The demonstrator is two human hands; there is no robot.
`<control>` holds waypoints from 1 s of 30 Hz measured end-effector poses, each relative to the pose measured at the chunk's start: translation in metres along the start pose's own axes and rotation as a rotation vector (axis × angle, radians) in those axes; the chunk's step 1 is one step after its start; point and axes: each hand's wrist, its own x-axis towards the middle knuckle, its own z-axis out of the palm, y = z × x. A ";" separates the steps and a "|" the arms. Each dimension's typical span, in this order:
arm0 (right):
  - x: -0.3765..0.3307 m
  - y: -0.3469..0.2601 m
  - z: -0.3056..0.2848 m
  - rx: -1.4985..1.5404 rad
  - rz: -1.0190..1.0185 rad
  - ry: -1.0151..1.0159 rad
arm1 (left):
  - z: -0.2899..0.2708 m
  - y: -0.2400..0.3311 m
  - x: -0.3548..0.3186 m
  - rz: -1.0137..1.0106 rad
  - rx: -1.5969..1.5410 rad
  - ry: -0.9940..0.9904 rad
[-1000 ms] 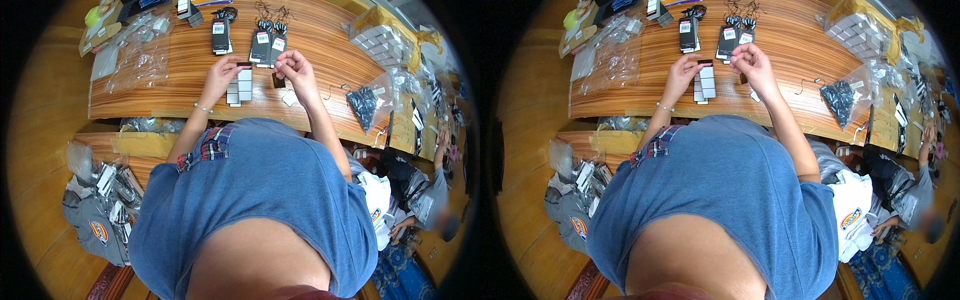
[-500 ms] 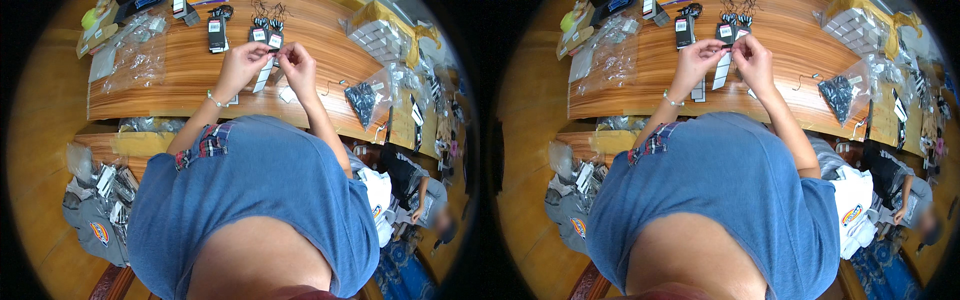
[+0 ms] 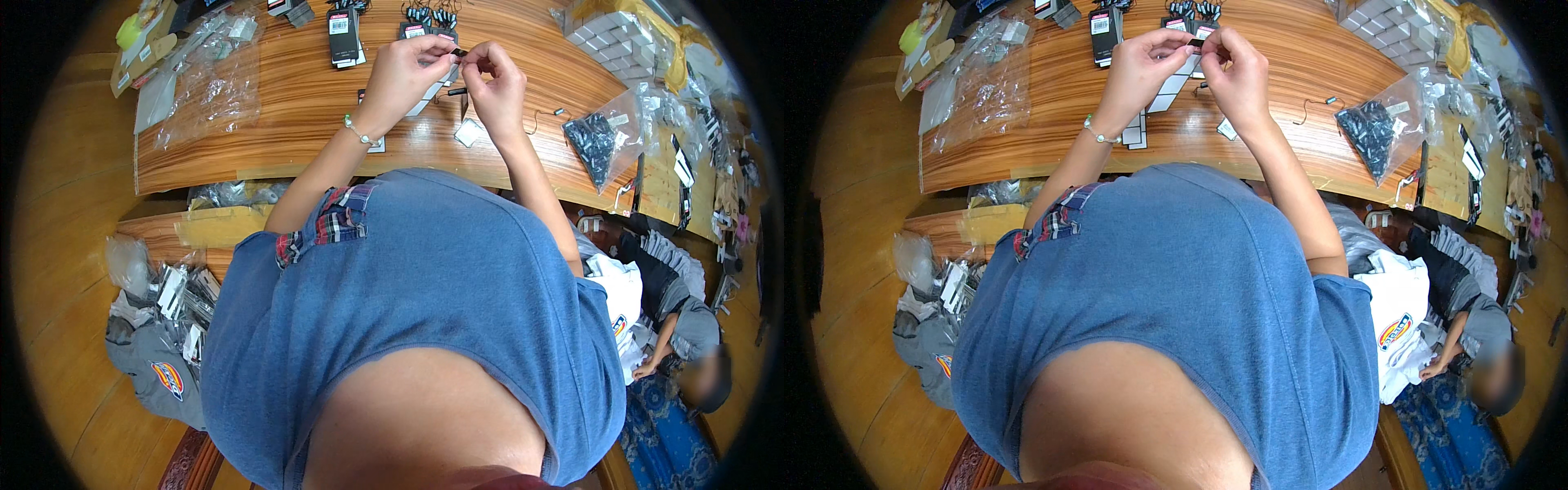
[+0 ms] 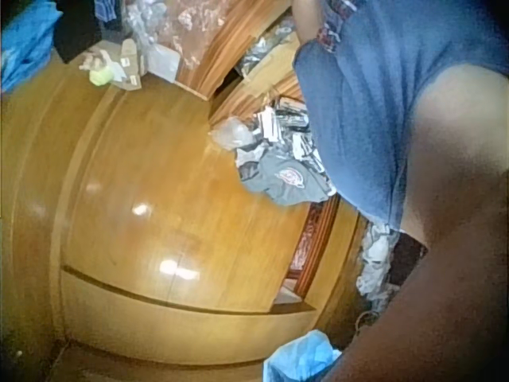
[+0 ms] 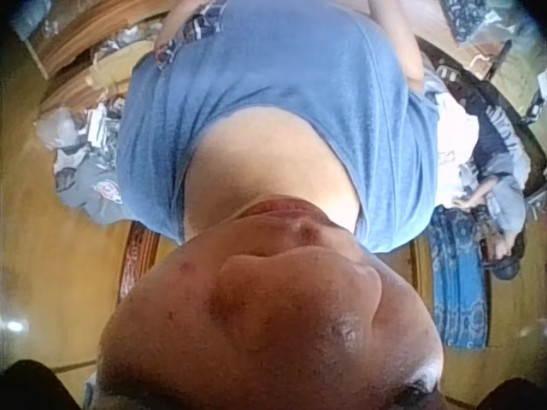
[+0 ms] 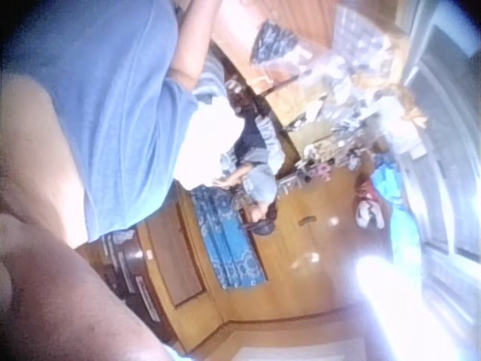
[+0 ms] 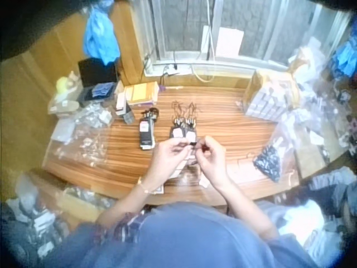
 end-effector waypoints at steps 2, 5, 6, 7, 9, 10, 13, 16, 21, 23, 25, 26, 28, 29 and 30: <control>0.002 0.002 -0.001 0.119 0.049 0.014 | 0.000 0.000 0.002 -0.004 -0.016 -0.005; 0.004 0.010 0.000 0.463 0.218 0.056 | 0.001 0.002 0.005 -0.019 -0.024 -0.015; 0.004 0.009 -0.001 0.533 0.271 0.053 | 0.002 0.001 0.005 -0.017 -0.033 -0.014; 0.006 0.009 -0.002 0.603 0.324 0.051 | 0.002 0.000 0.006 -0.016 -0.042 -0.014; 0.006 0.009 -0.002 0.769 0.421 0.068 | 0.003 -0.001 0.007 -0.015 -0.038 -0.011; 0.006 0.006 -0.003 0.820 0.477 0.072 | 0.003 0.000 0.006 -0.014 -0.040 -0.009; 0.007 0.009 -0.002 0.850 0.502 0.078 | 0.003 0.001 0.005 -0.016 -0.042 -0.015; 0.003 0.016 0.004 0.642 0.338 0.063 | 0.004 -0.001 0.003 0.002 -0.020 -0.022; -0.003 0.004 0.009 -0.040 -0.091 0.166 | 0.003 -0.006 0.006 -0.022 -0.074 -0.066; -0.005 0.011 0.012 -0.089 -0.126 0.142 | -0.001 -0.002 0.004 -0.062 -0.052 -0.074; -0.006 0.017 0.014 0.302 0.160 0.146 | -0.001 -0.002 0.001 -0.084 -0.123 -0.037; -0.002 0.017 0.014 0.458 0.247 0.125 | 0.001 -0.001 -0.002 -0.077 -0.139 -0.025; 0.001 0.013 0.014 0.796 0.524 0.109 | 0.005 -0.004 -0.005 -0.015 -0.099 0.011; 0.001 0.010 0.009 0.956 0.664 0.118 | 0.007 -0.002 -0.004 0.007 -0.027 0.014; 0.001 0.018 0.008 1.009 0.693 0.109 | 0.007 0.000 -0.003 0.030 0.043 0.015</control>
